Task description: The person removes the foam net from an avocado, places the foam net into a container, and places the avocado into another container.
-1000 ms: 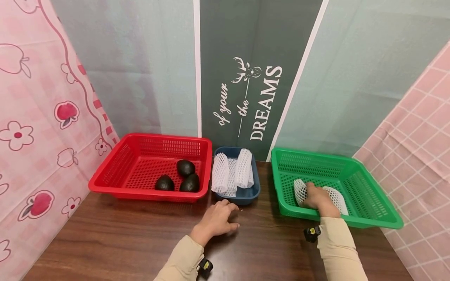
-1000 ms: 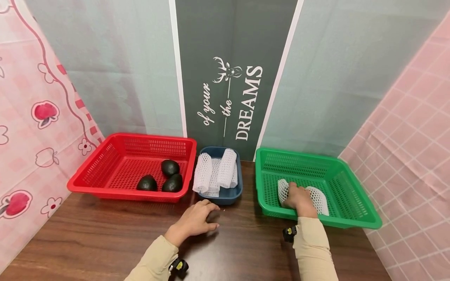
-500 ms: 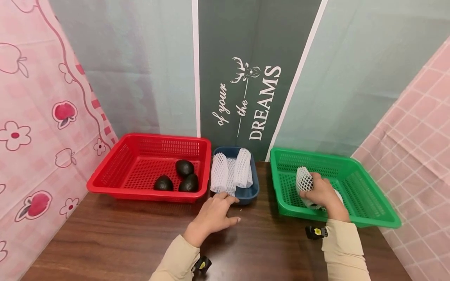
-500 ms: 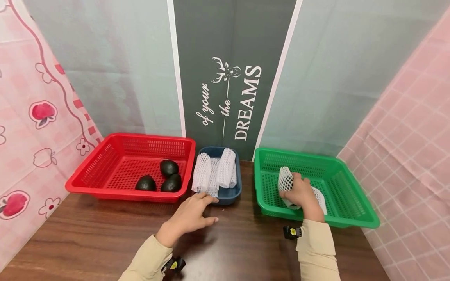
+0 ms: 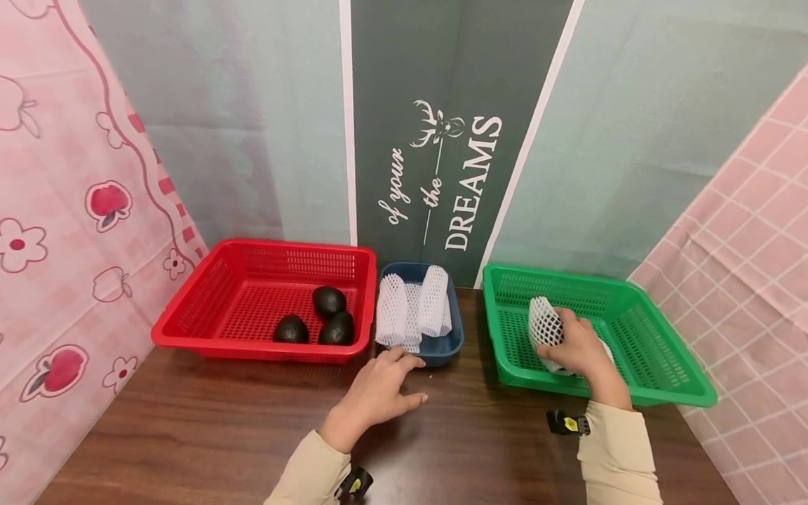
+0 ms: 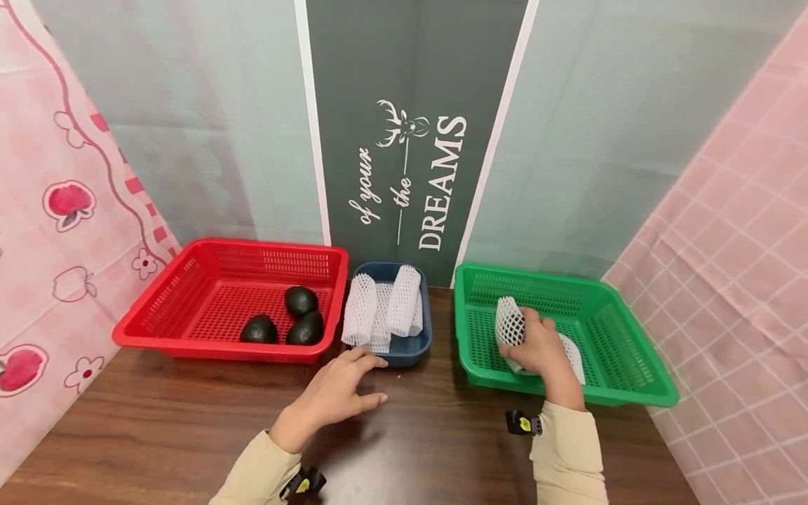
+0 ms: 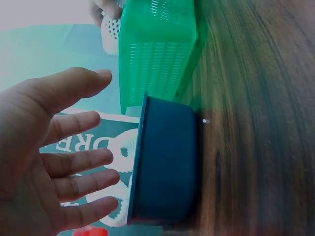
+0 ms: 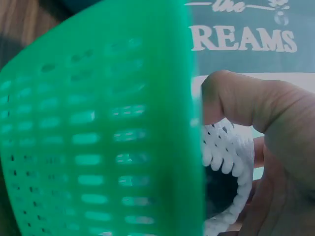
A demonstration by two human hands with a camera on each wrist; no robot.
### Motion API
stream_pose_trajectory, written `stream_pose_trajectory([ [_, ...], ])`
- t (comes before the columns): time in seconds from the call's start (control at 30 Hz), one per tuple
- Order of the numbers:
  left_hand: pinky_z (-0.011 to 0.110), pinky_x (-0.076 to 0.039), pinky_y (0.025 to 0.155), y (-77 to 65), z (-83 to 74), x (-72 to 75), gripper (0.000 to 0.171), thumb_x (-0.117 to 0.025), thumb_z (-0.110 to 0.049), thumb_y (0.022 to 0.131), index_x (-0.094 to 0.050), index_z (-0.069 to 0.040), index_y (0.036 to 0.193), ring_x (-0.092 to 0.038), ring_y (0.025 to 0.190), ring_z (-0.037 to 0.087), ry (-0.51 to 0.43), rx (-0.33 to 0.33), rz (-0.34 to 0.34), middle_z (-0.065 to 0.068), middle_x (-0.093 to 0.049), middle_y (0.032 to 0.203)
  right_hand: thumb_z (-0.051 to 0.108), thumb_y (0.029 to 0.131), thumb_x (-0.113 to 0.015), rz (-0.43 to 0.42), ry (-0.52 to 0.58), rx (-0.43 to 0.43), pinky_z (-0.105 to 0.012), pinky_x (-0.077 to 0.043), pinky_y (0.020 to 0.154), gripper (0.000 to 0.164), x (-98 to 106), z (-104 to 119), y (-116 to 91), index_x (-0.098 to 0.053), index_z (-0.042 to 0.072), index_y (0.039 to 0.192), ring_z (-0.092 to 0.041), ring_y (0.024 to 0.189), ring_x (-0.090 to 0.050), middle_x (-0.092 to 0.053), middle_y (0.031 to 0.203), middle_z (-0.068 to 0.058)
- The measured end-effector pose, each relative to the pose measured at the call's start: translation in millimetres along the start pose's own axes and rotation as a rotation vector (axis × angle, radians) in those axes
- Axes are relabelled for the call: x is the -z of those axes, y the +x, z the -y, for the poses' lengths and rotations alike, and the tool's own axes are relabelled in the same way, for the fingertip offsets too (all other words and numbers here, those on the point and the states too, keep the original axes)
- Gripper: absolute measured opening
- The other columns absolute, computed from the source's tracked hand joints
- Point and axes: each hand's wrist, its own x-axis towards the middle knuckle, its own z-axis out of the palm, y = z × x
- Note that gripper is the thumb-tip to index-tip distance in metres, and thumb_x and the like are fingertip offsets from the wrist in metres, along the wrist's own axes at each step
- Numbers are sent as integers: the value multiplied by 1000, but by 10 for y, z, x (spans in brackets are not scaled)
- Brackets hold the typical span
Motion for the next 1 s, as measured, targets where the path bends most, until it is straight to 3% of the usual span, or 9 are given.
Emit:
stream_pose_trajectory([
  [0.5, 35, -47, 77, -176, 105, 35, 39, -75, -33, 74, -66, -14, 107, -56, 90, 18, -35, -53, -102, 1, -57, 99, 14, 74, -72, -109, -21, 80, -53, -43, 66, 81, -3, 235, -177, -28, -6, 138, -43, 90, -46, -37, 113, -34],
  [0.8, 38, -47, 78, -282, 172, 101, 41, -76, -34, 73, -66, -15, 108, -56, 92, 19, -41, 1, -112, 2, -57, 102, 10, 70, -74, -168, -32, 154, -52, -42, 64, 80, 5, 456, -297, -33, 1, 138, -40, 88, -46, -39, 112, -31],
  [1.0, 38, -48, 78, -333, 208, 131, 42, -77, -35, 72, -66, -15, 107, -57, 94, 20, -53, 24, -134, 2, -57, 104, 10, 69, -73, -157, -45, 203, -49, -41, 64, 78, -29, 590, -342, -36, 3, 137, -37, 87, -46, -42, 111, -28],
])
